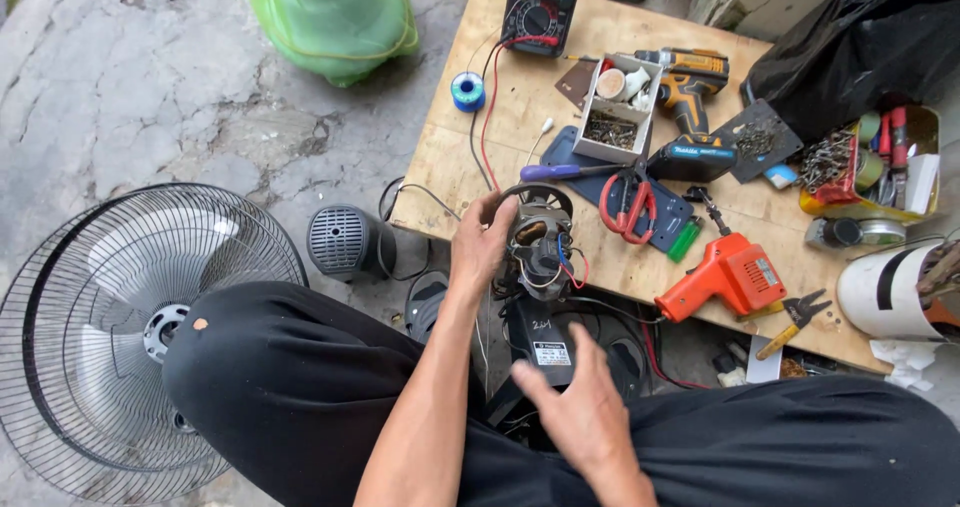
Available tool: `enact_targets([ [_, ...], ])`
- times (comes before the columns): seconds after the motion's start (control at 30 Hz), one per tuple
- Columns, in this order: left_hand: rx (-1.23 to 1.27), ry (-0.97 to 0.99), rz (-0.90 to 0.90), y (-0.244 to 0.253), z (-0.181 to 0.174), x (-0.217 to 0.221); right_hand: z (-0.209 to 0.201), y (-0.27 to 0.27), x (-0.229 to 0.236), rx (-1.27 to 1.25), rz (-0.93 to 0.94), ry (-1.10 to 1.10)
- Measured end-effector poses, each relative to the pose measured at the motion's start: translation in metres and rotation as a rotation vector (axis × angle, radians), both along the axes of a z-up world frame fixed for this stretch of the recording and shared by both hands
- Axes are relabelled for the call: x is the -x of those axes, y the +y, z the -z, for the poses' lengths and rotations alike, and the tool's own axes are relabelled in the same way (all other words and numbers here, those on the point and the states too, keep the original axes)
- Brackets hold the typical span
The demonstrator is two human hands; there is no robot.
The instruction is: The person uses a lighter to heat wires on a fan motor, then plugs the fan into a power strip to test it. The person then removes the fan's casing, inspects the internal wiring, and reattaches the casing.
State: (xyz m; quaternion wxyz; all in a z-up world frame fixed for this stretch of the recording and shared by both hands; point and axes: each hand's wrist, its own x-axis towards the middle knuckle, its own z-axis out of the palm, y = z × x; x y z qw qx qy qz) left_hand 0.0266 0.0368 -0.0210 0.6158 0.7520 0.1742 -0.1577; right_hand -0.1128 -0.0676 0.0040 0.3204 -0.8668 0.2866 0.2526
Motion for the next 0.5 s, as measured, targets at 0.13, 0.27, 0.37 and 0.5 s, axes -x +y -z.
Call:
enact_targets([
  [0.13, -0.035, -0.162, 0.032, 0.004, 0.046, -0.014, 0.022, 0.008, 0.009, 0.174, -0.126, -0.138],
  [0.27, -0.147, -0.149, 0.077, 0.005, 0.055, -0.02, 0.029, 0.004, 0.009, 0.18, -0.106, -0.166],
  [0.37, -0.29, -0.247, 0.1, 0.003, 0.032, -0.015, 0.036, -0.012, 0.006, 0.1, -0.064, -0.289],
  [0.5, -0.509, -0.409, 0.065, 0.008, 0.001, -0.011, 0.014, -0.027, 0.003, -0.096, -0.032, -0.385],
])
